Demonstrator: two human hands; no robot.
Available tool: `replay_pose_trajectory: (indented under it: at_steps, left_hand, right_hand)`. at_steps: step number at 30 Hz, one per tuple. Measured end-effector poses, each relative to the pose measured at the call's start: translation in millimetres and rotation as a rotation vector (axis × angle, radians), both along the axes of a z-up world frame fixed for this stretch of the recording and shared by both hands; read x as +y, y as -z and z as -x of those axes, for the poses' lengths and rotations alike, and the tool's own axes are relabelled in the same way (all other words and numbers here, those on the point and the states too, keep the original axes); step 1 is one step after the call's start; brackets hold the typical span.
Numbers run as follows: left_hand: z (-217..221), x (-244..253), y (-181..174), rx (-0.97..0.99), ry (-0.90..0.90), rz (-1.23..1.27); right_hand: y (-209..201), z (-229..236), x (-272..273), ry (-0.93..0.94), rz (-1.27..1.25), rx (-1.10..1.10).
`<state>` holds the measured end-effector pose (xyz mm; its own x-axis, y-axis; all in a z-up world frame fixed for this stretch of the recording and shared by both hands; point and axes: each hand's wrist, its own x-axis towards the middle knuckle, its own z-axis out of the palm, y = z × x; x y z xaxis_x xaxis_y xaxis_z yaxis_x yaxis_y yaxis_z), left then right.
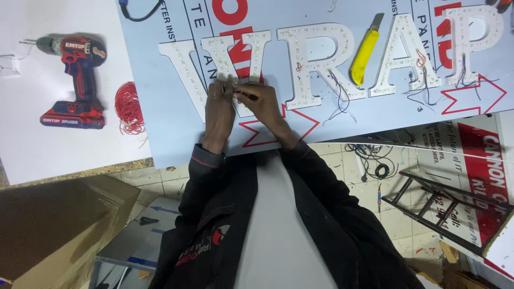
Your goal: The person uses a cordless drill to secure components on large white letters laid out on a workbench. They then proceed to strip and twist small electrical wires by hand, connecting them to the letter structures.
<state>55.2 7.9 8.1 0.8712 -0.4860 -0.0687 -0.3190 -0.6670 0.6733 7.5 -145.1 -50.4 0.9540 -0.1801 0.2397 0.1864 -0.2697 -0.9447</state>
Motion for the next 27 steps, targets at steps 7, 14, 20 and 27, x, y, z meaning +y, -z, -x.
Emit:
replay_pose_trajectory:
  at_steps: [7,14,20,27]
  left_hand:
    - [-1.6,9.3,10.8,-0.040,-0.026,0.021]
    - [6.8,10.0,19.7,-0.061,-0.064,0.119]
    - [4.0,20.3,54.0,-0.076,-0.190,0.220]
    - [3.1,9.3,69.5,-0.134,-0.203,0.183]
  right_hand:
    - [16.8,-10.6,12.1,0.099,0.048,-0.136]
    - [15.9,-7.3,16.9,0.144,0.269,-0.109]
    - [-5.9,1.3,15.1,0.076,0.214,-0.095]
    - [23.3,7.2,13.0,0.151,0.132,-0.041]
